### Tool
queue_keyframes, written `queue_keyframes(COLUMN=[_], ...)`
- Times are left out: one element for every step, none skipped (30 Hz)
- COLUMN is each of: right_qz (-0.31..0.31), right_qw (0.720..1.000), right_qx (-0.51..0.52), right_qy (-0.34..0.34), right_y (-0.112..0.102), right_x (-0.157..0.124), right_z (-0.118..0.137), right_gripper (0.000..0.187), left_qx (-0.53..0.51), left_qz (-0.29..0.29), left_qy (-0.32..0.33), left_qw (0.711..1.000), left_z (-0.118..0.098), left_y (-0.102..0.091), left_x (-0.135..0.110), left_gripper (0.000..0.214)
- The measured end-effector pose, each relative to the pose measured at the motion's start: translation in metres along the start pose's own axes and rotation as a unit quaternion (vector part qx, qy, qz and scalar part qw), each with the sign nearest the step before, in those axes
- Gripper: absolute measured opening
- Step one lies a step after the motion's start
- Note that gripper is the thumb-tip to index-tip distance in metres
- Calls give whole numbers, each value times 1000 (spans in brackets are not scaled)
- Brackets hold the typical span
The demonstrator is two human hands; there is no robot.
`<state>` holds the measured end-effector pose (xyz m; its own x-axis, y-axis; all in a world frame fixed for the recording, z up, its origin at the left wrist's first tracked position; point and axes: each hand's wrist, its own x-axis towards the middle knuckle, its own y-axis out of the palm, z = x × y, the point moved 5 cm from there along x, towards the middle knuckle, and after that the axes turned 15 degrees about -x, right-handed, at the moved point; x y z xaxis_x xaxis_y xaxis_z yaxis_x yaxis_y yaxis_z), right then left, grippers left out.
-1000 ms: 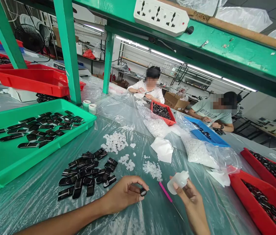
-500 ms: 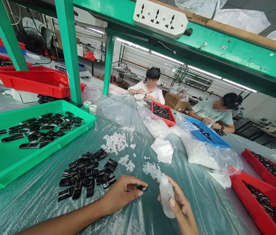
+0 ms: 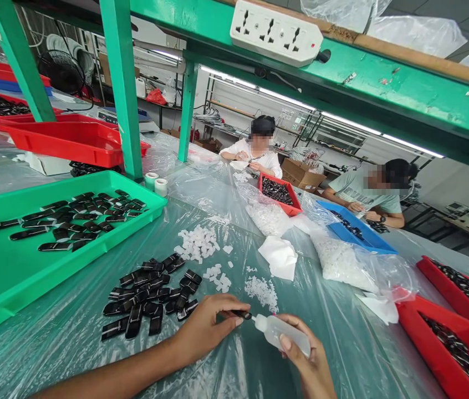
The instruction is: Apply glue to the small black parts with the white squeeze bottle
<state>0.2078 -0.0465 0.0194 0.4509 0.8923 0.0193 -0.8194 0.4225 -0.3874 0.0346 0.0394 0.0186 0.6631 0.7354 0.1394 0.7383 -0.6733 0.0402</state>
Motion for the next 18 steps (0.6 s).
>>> queue_keyframes(right_qz=[-7,-10,-11,-8,-4,0,2,2,0,-3,-5,-6,-6,-6,-6,-9,-12,-17], right_qw=[1000,1000,1000,1000,999,999,999,999,999,999,998,998,998,998,997,997,996,995], right_qx=[-5,-11,-18,-23,-28,-32,-36,-40,-43,-46,-50,-53,-56,-60,-65,-72,-81,-88], right_qy=[-2,-5,-10,-16,-22,-27,-29,-29,-27,-25,-25,-27,-32,-36,-39,-41,-41,-40], right_y=[-1,-1,0,1,2,3,3,4,4,4,4,4,4,4,3,3,3,3], right_x=[0,0,-1,-1,-1,-2,-2,-3,-3,-3,-4,-4,-4,-4,-4,-4,-4,-4], right_z=[0,0,0,0,0,-1,-1,-1,-1,0,0,1,2,3,3,3,3,3], right_gripper=[38,37,36,35,34,33,33,33,33,34,34,35,35,35,35,35,35,36], left_qx=[13,24,34,42,49,57,66,76,87,97,106,115,123,130,134,137,137,136], left_qz=[0,1,4,7,10,13,16,19,24,29,35,40,44,46,47,49,50,50], left_qy=[8,16,23,28,33,37,39,40,40,40,40,41,43,44,44,42,39,35], left_qw=[1000,1000,999,999,998,998,997,996,995,994,993,992,991,990,989,989,989,989], left_z=[-2,-3,-4,-5,-5,-4,-3,-3,-2,-1,-1,-1,-1,-1,-1,0,1,2], left_y=[0,1,2,2,3,3,3,3,3,3,3,3,3,3,3,3,3,2], left_x=[0,-1,-1,-1,-2,-2,-2,-3,-3,-3,-3,-4,-4,-4,-4,-4,-4,-4], left_gripper=[29,29,29,30,31,31,32,32,32,33,33,33,33,33,33,33,34,34])
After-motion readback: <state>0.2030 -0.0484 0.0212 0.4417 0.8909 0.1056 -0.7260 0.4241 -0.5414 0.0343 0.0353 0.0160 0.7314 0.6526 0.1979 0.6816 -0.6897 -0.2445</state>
